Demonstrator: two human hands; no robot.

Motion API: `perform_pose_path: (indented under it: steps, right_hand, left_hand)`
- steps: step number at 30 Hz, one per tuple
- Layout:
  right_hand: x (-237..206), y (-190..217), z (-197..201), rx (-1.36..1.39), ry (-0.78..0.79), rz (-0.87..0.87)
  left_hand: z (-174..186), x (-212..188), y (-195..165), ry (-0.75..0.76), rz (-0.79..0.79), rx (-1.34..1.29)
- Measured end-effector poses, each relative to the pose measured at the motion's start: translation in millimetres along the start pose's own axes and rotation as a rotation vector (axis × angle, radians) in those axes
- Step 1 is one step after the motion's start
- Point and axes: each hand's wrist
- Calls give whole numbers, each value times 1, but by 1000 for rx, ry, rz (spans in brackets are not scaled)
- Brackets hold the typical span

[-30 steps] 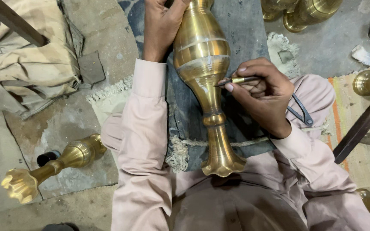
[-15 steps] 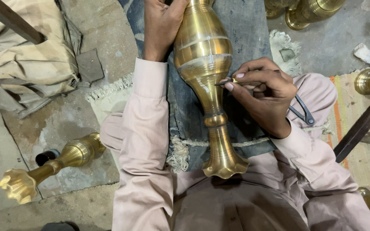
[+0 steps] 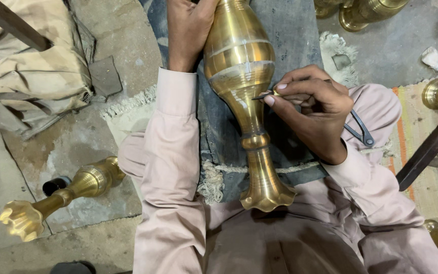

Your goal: The person sits on the floor holding a brass vase steady on a board and uses a small pointed hand tool to scribe decorative lines and patterns into the vase's surface, rotating the vase to reach different sections.

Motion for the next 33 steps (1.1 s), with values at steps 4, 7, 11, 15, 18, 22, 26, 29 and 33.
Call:
perform_pose_path:
  steps: [4,7,11,15,18,22,26,29,33]
  right_hand:
    - [1,1,-1,9,1,6]
    - [2,1,-2,-29,-3,18]
    - [1,2,-2,-5,-6,-4]
    - [2,2,-2,-28,-9,7]
    - [2,3,-1,-21,0,4]
    - [2,3,0,4,10,9]
    - [2,2,-1,-10,2,9]
    - [2,1,0,-38,-11,19]
    - [1,1,1,-33,-2,-7]
  left_hand:
    - [2,1,1,-1,-15,30]
    - [3,0,3,-12,-2,47]
    - [3,-3,6,-32,41,24]
    - [3,-3,7,-18,5,34]
    - [4,-2,7,-12,-4,51]
    - [3,-2,5,-3,-10,44]
    - [3,-3,4,-11,-23,31]
    - [3,-1,5,-17,5,45]
    - [2,-2,6,-38,-11,47]
Point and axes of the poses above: each hand's wrist, its own x-axis towards the middle knuckle, its own z-axis out of the back of the hand, y = z × x, and after that the axes turned 4 degrees about -y, right-handed
